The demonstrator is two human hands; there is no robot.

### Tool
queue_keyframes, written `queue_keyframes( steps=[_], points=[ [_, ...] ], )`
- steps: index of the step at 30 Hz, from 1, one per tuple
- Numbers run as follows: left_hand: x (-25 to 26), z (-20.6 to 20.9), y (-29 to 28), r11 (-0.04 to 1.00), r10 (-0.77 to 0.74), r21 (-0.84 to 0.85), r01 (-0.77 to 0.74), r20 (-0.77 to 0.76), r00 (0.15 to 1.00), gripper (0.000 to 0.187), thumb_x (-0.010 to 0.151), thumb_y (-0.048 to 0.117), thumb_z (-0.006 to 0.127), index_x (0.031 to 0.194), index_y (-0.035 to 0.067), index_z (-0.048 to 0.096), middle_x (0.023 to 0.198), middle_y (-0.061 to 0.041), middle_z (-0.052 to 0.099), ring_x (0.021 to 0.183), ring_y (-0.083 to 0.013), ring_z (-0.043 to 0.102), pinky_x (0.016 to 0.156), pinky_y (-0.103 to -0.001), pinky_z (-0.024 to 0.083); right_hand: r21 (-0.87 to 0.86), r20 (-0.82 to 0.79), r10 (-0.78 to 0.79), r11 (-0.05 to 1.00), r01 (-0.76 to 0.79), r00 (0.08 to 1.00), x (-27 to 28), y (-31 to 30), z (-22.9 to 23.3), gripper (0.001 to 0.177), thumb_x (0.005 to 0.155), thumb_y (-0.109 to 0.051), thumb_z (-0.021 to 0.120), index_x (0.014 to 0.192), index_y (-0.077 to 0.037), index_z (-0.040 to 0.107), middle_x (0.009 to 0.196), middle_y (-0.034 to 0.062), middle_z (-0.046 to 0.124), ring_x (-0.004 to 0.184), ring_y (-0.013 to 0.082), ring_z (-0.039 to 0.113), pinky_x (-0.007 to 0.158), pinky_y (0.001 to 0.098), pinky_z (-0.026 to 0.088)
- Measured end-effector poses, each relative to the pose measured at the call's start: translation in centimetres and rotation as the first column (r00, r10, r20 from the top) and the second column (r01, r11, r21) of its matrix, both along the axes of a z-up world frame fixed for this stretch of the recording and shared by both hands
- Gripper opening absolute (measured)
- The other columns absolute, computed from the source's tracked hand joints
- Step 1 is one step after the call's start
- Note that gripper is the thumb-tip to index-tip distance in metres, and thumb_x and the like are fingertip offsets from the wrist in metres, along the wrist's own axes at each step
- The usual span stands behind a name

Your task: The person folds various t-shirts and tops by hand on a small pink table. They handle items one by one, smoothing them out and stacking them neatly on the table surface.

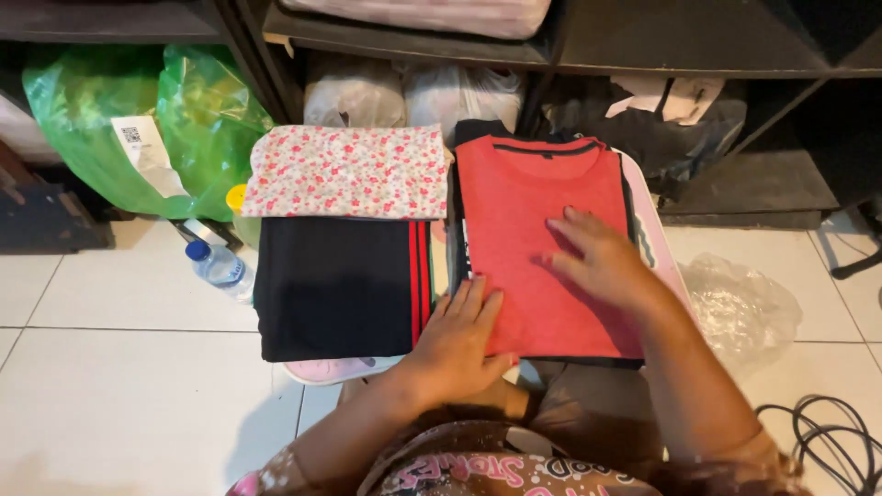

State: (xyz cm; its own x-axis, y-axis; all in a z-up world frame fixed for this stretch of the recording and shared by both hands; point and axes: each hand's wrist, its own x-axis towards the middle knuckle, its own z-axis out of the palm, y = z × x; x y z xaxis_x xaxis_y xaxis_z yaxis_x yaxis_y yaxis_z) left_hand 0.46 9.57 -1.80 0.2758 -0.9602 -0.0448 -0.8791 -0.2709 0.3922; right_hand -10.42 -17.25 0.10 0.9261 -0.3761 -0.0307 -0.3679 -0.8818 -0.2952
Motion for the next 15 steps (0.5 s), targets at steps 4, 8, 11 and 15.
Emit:
queue_keyframes(
  steps=[4, 8, 11, 15],
  points=[
    [0.9, 1.3, 3.3, 0.957, -0.068, -0.289, 0.018, -0.165, 0.984, 0.067, 0.087, 0.044, 0.065, 0.144, 0.010, 0.058, 0.149, -0.022, 0.052, 0.134, -0.0440, 0.052, 0.108, -0.057, 0.040, -0.038, 0.419, 0.224, 0.973, -0.229, 0.880, 6.8, 1.5, 2.6, 0.044, 0.087, -0.017, 0.078, 0.130, -0.010, 0.070, 0.129, 0.0155, 0.070, 0.127, 0.0373, 0.061, 0.109, 0.0481, 0.045],
    [3.3, 1.6, 4.5, 0.908, -0.060, -0.412, -0.073, -0.300, 0.952, 0.054, 0.092, 0.039, 0.066, 0.139, 0.012, 0.064, 0.136, -0.012, 0.065, 0.125, -0.0363, 0.063, 0.103, -0.047, 0.047, -0.236, 0.339, 0.492, 0.870, -0.433, 0.802, 14.7, 3.7, 0.9, 0.059, 0.069, -0.028, 0.092, 0.123, -0.014, 0.073, 0.137, 0.0185, 0.064, 0.129, 0.0430, 0.059, 0.108, 0.0533, 0.047],
    [6.1, 0.0, 5.5, 0.850, 0.006, -0.512, -0.124, -0.226, 0.974, 0.048, 0.088, 0.038, 0.072, 0.130, 0.015, 0.070, 0.127, -0.011, 0.071, 0.117, -0.0341, 0.068, 0.095, -0.043, 0.053, -0.391, 0.225, 0.433, 0.861, -0.326, 0.873, 17.8, 4.2, -2.1, 0.047, 0.075, -0.038, 0.084, 0.120, -0.029, 0.074, 0.144, 0.0060, 0.062, 0.138, 0.0333, 0.054, 0.108, 0.0517, 0.045],
    [9.5, -0.1, 6.1, 0.781, 0.106, -0.561, -0.274, -0.314, 0.944, 0.048, 0.085, 0.027, 0.078, 0.130, 0.012, 0.070, 0.129, -0.017, 0.069, 0.118, -0.0405, 0.067, 0.098, -0.046, 0.053, -0.300, 0.381, 0.458, 0.883, -0.361, 0.803, 18.6, 3.5, -0.3, 0.023, 0.087, -0.023, 0.074, 0.109, -0.025, 0.079, 0.132, 0.0061, 0.071, 0.126, 0.0339, 0.063, 0.101, 0.0481, 0.051]
  ],
)
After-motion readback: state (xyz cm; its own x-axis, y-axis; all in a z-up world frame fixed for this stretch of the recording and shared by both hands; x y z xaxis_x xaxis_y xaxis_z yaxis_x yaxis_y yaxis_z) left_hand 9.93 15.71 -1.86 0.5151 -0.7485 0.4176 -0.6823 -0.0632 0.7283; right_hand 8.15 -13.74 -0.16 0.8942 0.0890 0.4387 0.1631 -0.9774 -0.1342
